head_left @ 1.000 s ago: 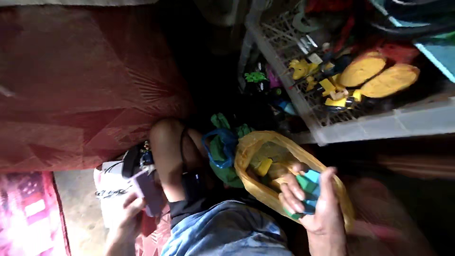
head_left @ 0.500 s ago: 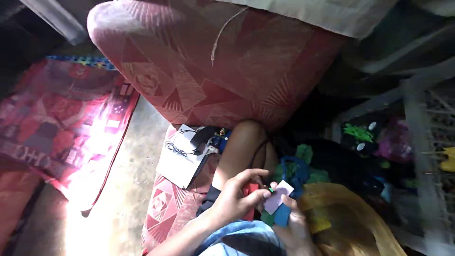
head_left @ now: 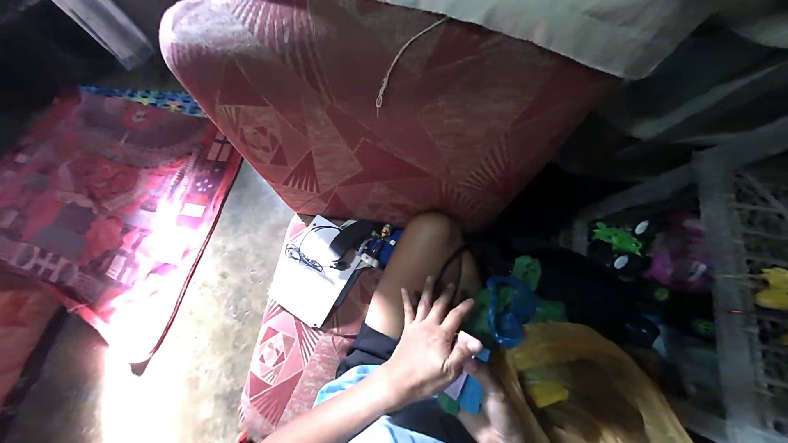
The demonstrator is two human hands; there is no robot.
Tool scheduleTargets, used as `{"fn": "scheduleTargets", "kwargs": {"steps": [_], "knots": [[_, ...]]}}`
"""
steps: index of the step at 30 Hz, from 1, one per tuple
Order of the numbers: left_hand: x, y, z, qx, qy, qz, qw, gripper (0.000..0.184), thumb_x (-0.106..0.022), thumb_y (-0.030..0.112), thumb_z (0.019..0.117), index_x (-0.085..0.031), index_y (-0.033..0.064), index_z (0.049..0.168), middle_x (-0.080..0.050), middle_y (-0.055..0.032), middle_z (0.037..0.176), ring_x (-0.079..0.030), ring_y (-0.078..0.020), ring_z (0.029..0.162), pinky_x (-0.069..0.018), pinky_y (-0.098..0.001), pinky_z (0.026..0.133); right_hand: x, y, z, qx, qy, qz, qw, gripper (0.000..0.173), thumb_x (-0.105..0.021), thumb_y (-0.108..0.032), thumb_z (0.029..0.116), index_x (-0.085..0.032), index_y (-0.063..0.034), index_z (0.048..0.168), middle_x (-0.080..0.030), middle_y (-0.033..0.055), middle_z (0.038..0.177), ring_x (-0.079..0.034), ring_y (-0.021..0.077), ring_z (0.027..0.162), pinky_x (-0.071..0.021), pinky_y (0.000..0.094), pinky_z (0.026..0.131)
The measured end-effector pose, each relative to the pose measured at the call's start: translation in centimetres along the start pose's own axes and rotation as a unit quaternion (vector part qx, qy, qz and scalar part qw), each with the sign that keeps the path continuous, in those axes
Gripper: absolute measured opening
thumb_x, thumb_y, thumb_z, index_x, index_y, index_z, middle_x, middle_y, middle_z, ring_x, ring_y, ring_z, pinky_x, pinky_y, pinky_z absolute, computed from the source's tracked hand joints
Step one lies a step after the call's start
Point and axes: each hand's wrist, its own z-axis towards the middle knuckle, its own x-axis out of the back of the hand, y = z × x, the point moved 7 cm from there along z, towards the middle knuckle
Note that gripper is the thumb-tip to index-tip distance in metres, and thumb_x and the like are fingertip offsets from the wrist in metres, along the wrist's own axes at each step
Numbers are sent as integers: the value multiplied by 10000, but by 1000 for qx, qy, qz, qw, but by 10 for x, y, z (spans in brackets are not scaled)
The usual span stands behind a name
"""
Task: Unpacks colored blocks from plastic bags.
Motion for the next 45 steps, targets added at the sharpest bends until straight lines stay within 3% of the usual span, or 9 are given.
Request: {"fn": "scheduleTargets", "kwargs": {"steps": [3, 7, 12, 15, 19, 24, 32, 36, 45], "knots": [[20, 0, 2, -53, 68, -9, 996, 818, -161, 626, 1015, -637, 62, 1366, -531, -247, 1471, -359, -529, 1437, -125, -794, 1107, 3, 5, -4, -15, -25, 2, 1000, 381, -886, -321, 710, -709, -164, 1009, -765, -5, 913, -742, 97, 831, -633, 298, 747], [87, -60, 24, -29, 225, 62, 972, 245, -533, 75, 1006, -718, -28, 1129, -718, -186, 1138, -681, -304, 1093, -538, -466, 969, -8, -3, -5, -19, -273, 35, 961, 355, -733, -371, 905, -724, -175, 1201, -686, 107, 1293, -724, 251, 1054, -628, 404, 842], [78, -172, 50, 173, 5, 226, 959, 554, -705, 166, 932, -552, 99, 1461, -262, -275, 1632, -155, -464, 1538, -60, -708, 1187, -3, -11, -12, 4, -309, 12, 951, 301, -717, -395, 913, -731, -223, 1160, -641, 90, 1372, -716, 238, 1070, -626, 385, 832], [85, -177, 34, 119, 99, 165, 974, 225, -667, 17, 882, -713, -66, 1086, -568, -295, 1380, -496, -468, 1336, -347, -624, 1133, 4, -15, -11, 18, -291, 24, 956, 309, -723, -384, 908, -735, -212, 1164, -652, 99, 1355, -718, 248, 1070, -629, 395, 828], [92, -171, 12, 67, 74, 139, 985, 143, -631, -13, 877, -726, -66, 970, -650, -264, 1277, -602, -443, 1224, -463, -592, 1039, 11, -18, -6, 16, -254, 52, 966, 302, -744, -367, 882, -752, -206, 1137, -669, 108, 1325, -718, 255, 1065, -626, 402, 831], [132, -160, 18, 170, 93, 87, 977, 224, -540, 2, 978, -690, -115, 1096, -714, -259, 1024, -700, -356, 940, -542, -510, 886, 11, -21, -4, 4, -252, 58, 966, 295, -755, -354, 871, -758, -207, 1126, -668, 113, 1328, -720, 259, 1060, -626, 401, 828], [112, -232, 74, 350, 63, 194, 914, 462, -621, 313, 1016, -603, -45, 1307, -555, -304, 1373, -559, -484, 1251, -453, -645, 1012, 8, -34, -8, 42, -272, 69, 959, 320, -735, -353, 890, -746, -189, 1165, -656, 117, 1346, -711, 261, 1086, -620, 402, 850], [102, -224, 76, 377, -41, 200, 904, 387, -549, 280, 1053, -633, -31, 1268, -648, -310, 1223, -603, -498, 1185, -452, -670, 978, 12, -34, -10, 48, -280, 86, 955, 316, -728, -336, 900, -740, -167, 1166, -644, 139, 1354, -706, 282, 1090, -619, 413, 854], [132, -97, 13, -20, 332, 23, 943, 152, -594, 15, 927, -682, -105, 958, -704, -134, 948, -661, -168, 937, -526, -354, 874, 9, -44, -8, 64, -297, 74, 950, 322, -741, -363, 889, -738, -175, 1150, -631, 133, 1376, -711, 265, 1071, -620, 395, 824]]}}
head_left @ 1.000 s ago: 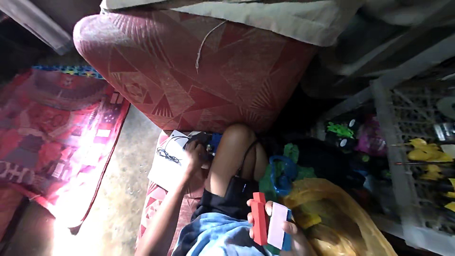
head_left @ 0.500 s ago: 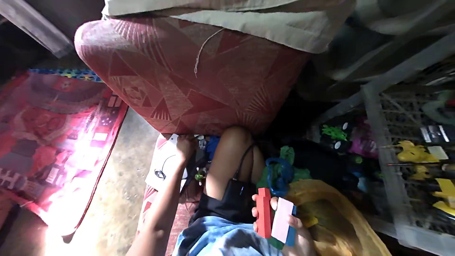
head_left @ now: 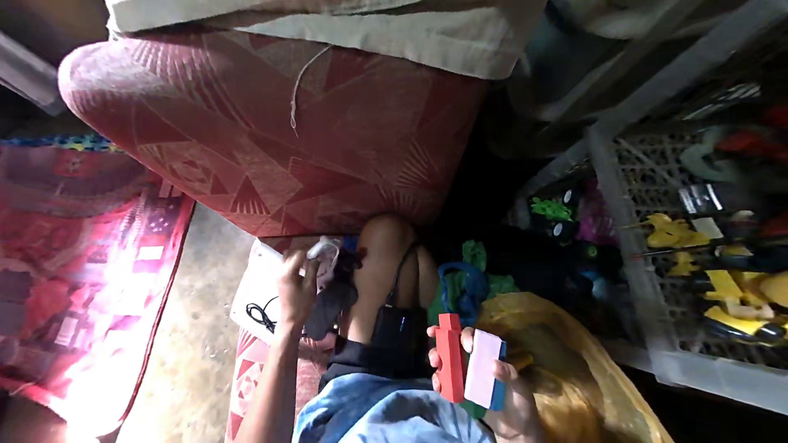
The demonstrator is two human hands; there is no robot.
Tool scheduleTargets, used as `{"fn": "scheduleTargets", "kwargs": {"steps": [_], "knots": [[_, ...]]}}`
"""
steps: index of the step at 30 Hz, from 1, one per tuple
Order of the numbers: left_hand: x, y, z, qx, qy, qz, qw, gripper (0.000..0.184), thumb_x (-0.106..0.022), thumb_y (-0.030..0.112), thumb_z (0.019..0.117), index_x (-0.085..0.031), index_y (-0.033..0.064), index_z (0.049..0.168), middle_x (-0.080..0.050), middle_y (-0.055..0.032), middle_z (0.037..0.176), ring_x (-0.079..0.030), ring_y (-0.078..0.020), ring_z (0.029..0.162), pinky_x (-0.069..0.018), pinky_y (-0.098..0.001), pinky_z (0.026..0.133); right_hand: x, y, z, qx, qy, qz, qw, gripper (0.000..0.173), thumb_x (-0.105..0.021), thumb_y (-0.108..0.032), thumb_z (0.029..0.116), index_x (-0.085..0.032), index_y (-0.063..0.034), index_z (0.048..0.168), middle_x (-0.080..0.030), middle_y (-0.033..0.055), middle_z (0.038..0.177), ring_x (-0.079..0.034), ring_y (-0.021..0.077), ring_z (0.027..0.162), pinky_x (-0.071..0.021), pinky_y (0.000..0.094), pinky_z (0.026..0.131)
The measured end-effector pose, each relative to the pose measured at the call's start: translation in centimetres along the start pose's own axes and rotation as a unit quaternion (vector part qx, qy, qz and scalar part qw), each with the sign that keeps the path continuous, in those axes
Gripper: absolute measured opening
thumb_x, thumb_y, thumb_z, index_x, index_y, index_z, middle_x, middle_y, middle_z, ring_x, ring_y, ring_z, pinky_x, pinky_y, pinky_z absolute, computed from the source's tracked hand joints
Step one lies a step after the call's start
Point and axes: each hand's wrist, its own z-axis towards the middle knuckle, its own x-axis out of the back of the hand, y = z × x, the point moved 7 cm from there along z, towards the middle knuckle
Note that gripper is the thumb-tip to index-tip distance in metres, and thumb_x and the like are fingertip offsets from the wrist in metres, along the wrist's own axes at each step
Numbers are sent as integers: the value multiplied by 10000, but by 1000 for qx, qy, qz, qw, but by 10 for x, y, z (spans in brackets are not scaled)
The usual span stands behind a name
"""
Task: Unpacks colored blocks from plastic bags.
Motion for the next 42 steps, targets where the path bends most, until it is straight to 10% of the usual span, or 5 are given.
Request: {"fn": "scheduleTargets", "kwargs": {"steps": [9, 22, 28, 34, 42], "knots": [[13, 101, 63, -158, -1, -199, 967, 192, -533, 28, 1001, -645, 153, 1095, -669, 208, 1012, -615, 111, 868, -528, -117, 762, -13, -40, 17, 79, -28, -85, 993, 328, -721, -396, 902, -729, -214, 1175, -626, 105, 1401, -708, 249, 1092, -618, 365, 822], [-53, 273, 97, -235, -375, 123, 888, 92, -690, 125, 927, -715, 56, 982, -607, -41, 670, -540, -147, 560, -442, -361, 533, -118, -133, 78, 213, 1, -416, 884, 361, -829, -329, 757, -739, -195, 1080, -737, -48, 1043, -713, 73, 887, -622, 260, 759], [-67, 294, 114, -171, -488, 35, 855, 272, -621, 39, 964, -583, 12, 1231, -670, -72, 950, -607, -84, 757, -513, -283, 696, -119, -152, 75, 132, 41, -390, 910, 271, -801, -204, 733, -733, -131, 985, -749, 7, 876, -725, 99, 790, -623, 265, 709], [-72, 317, 111, -163, -590, -177, 771, 281, -491, -78, 954, -599, 87, 1155, -629, 55, 825, -450, 47, 460, -379, -111, 382, -121, -200, 56, 149, 46, -314, 936, 479, -885, -372, 688, -709, -113, 1051, -750, 92, 956, -741, 185, 793, -637, 329, 686], [-102, 308, 121, -258, -547, -281, 745, 275, -548, 163, 1041, -693, 207, 1271, -719, 84, 970, -589, 20, 599, -503, -148, 493, -156, -173, 29, 207, 56, -397, 893, 259, -648, 82, 834, -615, 54, 1090, -682, 11, 877, -648, 17, 760, -569, 202, 730]]}}
